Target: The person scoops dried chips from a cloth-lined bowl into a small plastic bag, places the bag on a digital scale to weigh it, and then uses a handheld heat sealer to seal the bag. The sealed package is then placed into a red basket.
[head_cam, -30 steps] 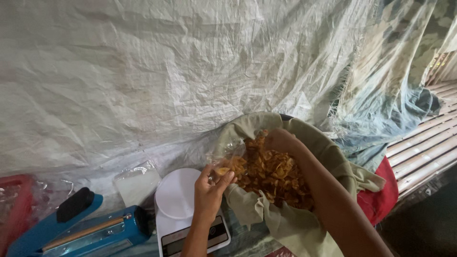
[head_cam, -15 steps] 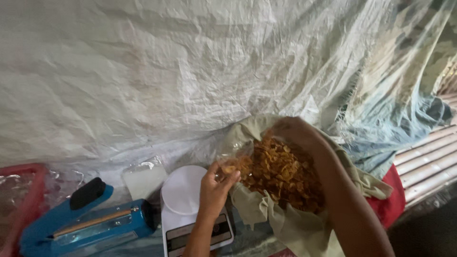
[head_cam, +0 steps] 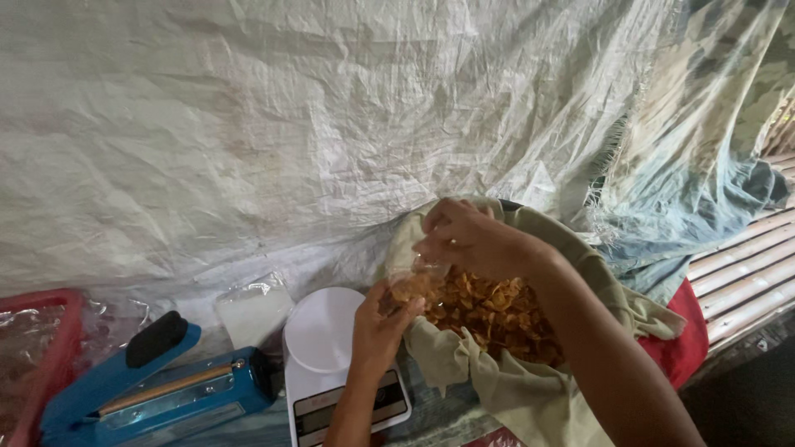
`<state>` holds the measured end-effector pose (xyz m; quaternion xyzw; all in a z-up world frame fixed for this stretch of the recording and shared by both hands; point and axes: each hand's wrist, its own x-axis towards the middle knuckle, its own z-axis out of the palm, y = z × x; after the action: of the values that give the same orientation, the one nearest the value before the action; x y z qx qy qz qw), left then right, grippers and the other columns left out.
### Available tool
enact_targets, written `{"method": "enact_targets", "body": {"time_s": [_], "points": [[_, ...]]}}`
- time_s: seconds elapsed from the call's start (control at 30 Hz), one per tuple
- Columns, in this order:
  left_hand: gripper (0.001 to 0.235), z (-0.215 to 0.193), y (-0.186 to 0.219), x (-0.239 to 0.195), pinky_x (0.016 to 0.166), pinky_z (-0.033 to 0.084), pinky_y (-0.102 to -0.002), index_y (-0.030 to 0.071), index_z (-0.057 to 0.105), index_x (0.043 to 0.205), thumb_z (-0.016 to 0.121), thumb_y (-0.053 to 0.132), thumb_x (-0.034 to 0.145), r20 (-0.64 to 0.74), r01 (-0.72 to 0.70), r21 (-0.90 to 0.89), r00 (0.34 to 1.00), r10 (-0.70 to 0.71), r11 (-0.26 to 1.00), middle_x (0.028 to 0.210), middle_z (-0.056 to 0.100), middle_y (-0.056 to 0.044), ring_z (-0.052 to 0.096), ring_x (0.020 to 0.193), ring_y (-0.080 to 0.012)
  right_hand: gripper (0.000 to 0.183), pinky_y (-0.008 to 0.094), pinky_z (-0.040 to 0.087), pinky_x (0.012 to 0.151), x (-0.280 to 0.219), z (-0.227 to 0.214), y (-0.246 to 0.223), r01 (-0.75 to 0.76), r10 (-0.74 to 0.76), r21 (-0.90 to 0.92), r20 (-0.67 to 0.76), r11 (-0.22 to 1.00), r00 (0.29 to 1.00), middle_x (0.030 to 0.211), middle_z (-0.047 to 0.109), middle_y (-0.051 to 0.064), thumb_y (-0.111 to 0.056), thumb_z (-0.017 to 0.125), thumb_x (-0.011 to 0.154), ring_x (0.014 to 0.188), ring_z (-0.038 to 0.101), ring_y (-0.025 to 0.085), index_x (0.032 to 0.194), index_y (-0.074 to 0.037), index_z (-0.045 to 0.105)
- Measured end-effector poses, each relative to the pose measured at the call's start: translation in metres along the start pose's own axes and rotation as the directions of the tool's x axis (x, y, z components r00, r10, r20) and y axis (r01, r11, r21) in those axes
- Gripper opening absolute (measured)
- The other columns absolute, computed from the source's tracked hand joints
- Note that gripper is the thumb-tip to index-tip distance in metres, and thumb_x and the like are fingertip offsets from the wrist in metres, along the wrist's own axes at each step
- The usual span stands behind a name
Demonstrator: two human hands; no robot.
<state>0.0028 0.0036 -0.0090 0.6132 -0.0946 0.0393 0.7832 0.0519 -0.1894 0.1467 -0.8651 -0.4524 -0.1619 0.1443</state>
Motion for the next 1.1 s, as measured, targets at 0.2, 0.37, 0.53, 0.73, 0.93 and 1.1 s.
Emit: {"method": "enact_targets", "body": {"time_s": [0.2,0.37,0.53,0.73,0.93,1.1], "points": [[0.039,-0.007,-0.022,0.007,0.087,0.063,-0.035,-0.010,0.061,0.117,0.082,0.009,0.091,0.061,-0.036,-0.175,0.997,0.048,0.984,0.108,0.074,-0.017,0.073,0.101,-0.0227,0.030,0.034,0.060,0.075,-0.007,-0.012,0.010,-0.296,0.205,0.247,0.336,0.923,0.919,0.104,0.070,0.006,-0.037,0.071,0.089,0.087,0.070,0.020,0.107,-0.014,0.079],[0.051,-0.003,-0.013,0.002,0.088,0.065,-0.035,0.003,0.054,0.127,0.080,0.003,0.083,0.086,0.025,-0.160,0.996,-0.011,0.987,0.116,0.067,-0.010,0.073,0.109,-0.0208,0.027,0.034,0.057,0.076,0.000,-0.006,0.001,-0.099,0.081,0.156,0.115,0.983,0.990,0.094,0.073,0.006,-0.032,0.076,0.091,0.084,0.071,0.017,0.097,-0.006,0.075],[0.051,0.000,-0.002,0.002,0.081,0.067,-0.038,0.000,0.063,0.132,0.078,0.010,0.085,0.094,0.072,-0.261,0.994,-0.049,0.963,0.119,0.070,-0.013,0.072,0.102,-0.0235,0.031,0.035,0.063,0.076,-0.008,-0.014,0.004,-0.244,0.195,0.327,0.178,0.913,0.965,0.098,0.073,0.004,-0.029,0.076,0.089,0.086,0.074,0.018,0.113,-0.010,0.070],[0.047,0.000,0.007,0.001,0.080,0.068,-0.039,0.001,0.067,0.127,0.079,0.017,0.085,-0.025,0.122,-0.175,0.991,-0.128,0.977,0.114,0.071,-0.013,0.075,0.100,-0.0248,0.060,0.040,0.058,0.095,-0.049,0.005,0.048,-0.597,0.533,-0.064,0.534,0.800,0.656,0.129,0.058,0.002,-0.024,0.073,0.084,0.115,0.060,0.023,0.141,-0.027,0.057],[0.048,0.003,0.011,-0.002,0.080,0.069,-0.039,0.000,0.067,0.127,0.079,0.019,0.085,0.010,0.075,-0.198,0.997,-0.074,0.977,0.110,0.071,-0.012,0.075,0.101,-0.0234,0.075,0.044,0.047,0.108,-0.094,0.062,0.083,-0.396,0.506,-0.316,0.581,0.862,0.638,0.150,0.043,0.007,-0.017,0.085,0.076,0.136,0.045,0.028,0.143,-0.035,0.055],[0.048,0.004,0.009,-0.001,0.079,0.068,-0.037,0.001,0.066,0.130,0.078,0.018,0.086,0.000,0.072,-0.167,0.997,-0.073,0.983,0.110,0.073,-0.014,0.074,0.098,-0.0233,0.036,0.042,0.051,0.100,-0.098,0.088,0.127,-0.591,0.530,-0.106,0.587,0.800,0.612,0.128,0.071,0.003,-0.023,0.073,0.089,0.115,0.066,0.023,0.125,-0.025,0.070]]}}
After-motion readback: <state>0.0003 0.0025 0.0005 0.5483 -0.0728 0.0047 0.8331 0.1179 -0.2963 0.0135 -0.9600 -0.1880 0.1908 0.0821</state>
